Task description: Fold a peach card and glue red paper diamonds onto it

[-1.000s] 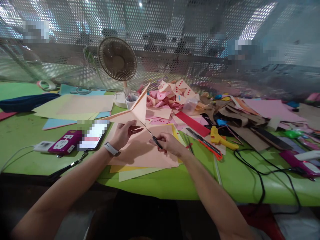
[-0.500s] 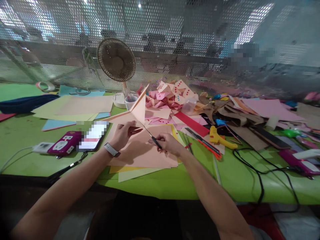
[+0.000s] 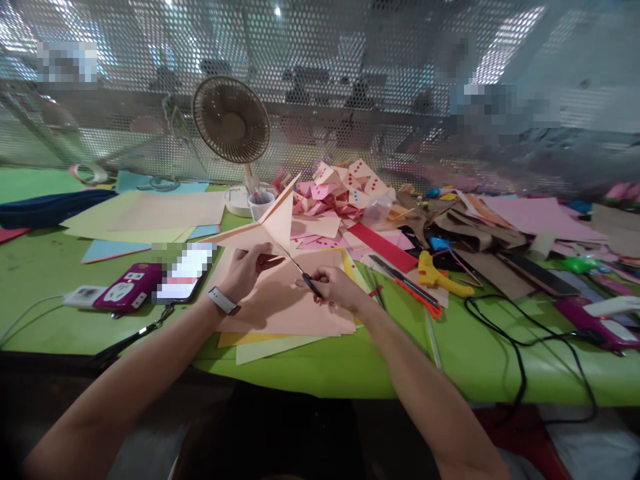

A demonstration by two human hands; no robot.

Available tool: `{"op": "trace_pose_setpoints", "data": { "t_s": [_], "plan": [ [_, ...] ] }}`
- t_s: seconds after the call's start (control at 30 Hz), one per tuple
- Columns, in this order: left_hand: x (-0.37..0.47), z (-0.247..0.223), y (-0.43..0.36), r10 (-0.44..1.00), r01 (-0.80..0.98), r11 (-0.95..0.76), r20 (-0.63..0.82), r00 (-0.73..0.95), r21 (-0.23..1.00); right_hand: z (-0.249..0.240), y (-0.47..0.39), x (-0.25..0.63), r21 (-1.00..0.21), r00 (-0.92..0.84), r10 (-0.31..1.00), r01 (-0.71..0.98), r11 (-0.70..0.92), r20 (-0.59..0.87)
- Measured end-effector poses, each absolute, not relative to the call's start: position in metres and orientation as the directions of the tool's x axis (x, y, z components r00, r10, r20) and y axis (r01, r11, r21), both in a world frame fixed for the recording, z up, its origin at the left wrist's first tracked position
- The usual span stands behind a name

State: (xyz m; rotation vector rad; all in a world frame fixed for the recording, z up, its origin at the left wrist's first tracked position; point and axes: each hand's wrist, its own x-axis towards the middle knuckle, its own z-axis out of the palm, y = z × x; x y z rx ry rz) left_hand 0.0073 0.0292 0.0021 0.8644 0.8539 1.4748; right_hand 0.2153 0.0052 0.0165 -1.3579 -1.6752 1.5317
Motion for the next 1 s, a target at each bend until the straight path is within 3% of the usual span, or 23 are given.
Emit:
{"op": "trace_pose_setpoints", "data": {
  "t_s": [1.0],
  "plan": [
    [0.0081,-0.0003,0.0302,0.998,-0.491,-0.049,0.018,-0.068,0.87,0.0099,0.0086,0.2192,-0.927,-0.398,0.883,0.362,-0.098,-0.249]
  ]
}}
